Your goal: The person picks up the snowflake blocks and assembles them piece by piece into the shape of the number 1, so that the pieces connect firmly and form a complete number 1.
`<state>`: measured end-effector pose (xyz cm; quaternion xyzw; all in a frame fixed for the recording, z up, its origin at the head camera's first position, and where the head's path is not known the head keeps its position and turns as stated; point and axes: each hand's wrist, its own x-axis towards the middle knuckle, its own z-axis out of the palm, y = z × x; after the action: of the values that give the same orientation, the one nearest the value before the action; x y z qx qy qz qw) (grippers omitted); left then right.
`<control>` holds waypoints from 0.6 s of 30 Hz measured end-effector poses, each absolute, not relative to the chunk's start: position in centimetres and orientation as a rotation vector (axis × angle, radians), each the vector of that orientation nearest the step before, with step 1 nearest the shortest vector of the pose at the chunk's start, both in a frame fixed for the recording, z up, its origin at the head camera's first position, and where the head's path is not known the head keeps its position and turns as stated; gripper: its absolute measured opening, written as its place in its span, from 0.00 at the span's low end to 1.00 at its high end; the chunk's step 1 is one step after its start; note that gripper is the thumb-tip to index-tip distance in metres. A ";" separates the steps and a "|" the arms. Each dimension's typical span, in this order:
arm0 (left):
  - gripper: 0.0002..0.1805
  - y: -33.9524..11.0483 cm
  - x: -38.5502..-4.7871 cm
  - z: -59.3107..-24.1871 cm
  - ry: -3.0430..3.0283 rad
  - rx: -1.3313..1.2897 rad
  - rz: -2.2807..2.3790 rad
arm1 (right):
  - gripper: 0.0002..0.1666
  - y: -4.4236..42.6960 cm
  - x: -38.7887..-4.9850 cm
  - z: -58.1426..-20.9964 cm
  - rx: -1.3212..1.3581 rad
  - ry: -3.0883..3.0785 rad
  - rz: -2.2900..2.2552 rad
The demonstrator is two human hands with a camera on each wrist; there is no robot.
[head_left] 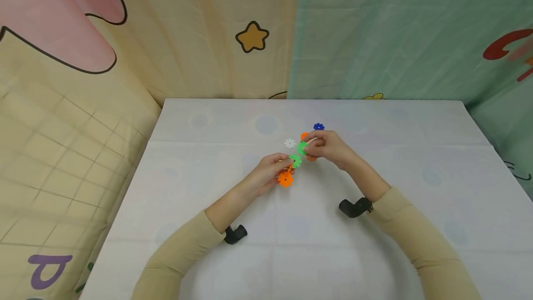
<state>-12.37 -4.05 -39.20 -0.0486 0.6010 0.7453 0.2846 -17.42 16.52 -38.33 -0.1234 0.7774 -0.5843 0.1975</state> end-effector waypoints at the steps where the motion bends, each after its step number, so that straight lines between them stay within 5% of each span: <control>1: 0.09 -4.1 -12.4 -39.2 1.608 -0.126 1.994 | 0.17 16.4 -17.3 -38.3 -0.358 2.174 -1.638; 18: 0.10 -4.2 -12.2 -39.3 1.608 -0.091 1.984 | 0.12 16.0 -16.7 -38.2 -0.455 2.124 -1.686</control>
<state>-12.23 -4.15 -39.30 -0.0340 0.6025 0.7433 0.2886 -16.65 16.02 -38.18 -0.1622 0.7577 -0.6015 0.1945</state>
